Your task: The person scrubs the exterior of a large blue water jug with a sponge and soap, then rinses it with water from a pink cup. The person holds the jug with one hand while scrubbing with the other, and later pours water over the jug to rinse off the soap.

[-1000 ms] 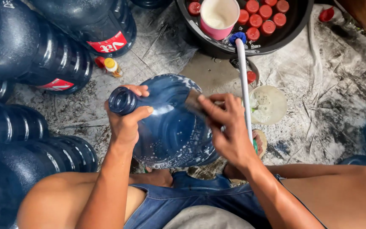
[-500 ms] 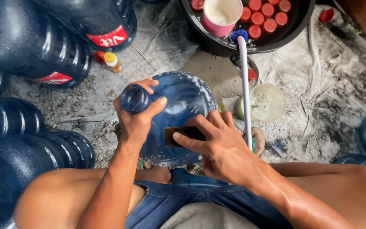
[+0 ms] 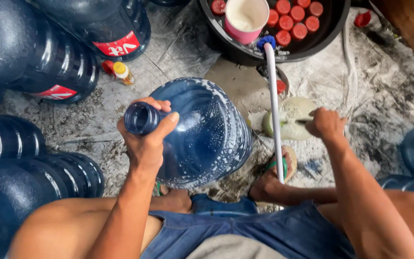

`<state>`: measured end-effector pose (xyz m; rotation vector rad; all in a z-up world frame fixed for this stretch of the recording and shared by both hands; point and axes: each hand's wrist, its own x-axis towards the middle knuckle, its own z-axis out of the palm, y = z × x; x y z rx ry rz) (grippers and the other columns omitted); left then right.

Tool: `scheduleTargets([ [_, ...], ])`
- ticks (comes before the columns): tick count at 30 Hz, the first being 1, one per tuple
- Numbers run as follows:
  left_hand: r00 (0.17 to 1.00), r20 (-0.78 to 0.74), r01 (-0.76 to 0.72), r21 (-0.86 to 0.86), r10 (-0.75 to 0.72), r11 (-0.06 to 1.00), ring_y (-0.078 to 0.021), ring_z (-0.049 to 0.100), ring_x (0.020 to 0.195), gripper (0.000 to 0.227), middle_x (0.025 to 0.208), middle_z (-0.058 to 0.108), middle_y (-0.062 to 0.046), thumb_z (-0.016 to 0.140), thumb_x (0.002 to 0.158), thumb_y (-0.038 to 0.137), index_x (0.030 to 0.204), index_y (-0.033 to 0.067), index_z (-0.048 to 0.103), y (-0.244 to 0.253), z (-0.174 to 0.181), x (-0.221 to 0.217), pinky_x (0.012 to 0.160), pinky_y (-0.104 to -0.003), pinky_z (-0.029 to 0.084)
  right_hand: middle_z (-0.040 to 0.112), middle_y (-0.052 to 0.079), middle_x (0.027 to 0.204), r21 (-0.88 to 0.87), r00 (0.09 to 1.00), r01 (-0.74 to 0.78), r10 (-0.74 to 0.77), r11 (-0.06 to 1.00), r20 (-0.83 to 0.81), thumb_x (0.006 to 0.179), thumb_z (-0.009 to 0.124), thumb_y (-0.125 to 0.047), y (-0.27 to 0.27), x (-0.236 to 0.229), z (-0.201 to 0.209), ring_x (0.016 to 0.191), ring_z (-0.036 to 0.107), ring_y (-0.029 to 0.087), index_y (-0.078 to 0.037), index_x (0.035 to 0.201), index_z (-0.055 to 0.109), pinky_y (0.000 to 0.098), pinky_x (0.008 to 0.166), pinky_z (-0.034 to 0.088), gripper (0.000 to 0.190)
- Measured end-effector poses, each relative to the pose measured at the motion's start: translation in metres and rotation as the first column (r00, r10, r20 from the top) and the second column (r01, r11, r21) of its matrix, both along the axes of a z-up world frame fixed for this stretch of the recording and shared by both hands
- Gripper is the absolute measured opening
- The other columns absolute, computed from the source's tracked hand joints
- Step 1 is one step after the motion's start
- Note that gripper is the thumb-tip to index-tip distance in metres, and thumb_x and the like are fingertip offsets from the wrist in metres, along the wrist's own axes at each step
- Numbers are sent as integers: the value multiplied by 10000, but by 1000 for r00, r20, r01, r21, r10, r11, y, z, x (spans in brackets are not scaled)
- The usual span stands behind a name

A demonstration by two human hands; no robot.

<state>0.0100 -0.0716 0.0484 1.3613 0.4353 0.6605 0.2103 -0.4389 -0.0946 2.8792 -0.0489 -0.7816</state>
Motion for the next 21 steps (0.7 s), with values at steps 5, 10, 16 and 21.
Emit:
scheduleTargets([
  [5,999,33,-15,149,10,989,-207,654,888,280,771,601,-68,785,700,39,820,72,535,5,-1,18,883,-338,513,607,52,759,73,886,-249,197,966,419,790,684,-319,33,12,0,995,480,320,-160,874,695,468,895,310,181],
  [10,997,72,-42,295,21,955,-210,663,856,286,737,614,-93,808,711,27,786,31,533,5,8,45,890,-332,490,602,238,794,438,558,-580,-57,687,828,792,726,-106,141,75,50,704,591,439,36,1032,678,504,622,457,284],
  [16,997,-78,53,363,-27,930,-213,686,841,187,797,644,-38,706,738,133,839,80,558,3,18,58,839,-333,540,541,195,1215,795,774,441,-625,416,-103,722,731,-443,225,168,30,427,648,148,-30,1312,404,336,430,544,790],
  [21,994,-106,76,358,-40,931,-221,706,862,221,827,648,-33,729,725,101,864,82,559,10,12,67,917,-351,505,494,98,1239,825,760,429,-640,367,-110,720,519,-38,225,235,-58,882,656,421,-122,1220,486,562,367,566,509],
])
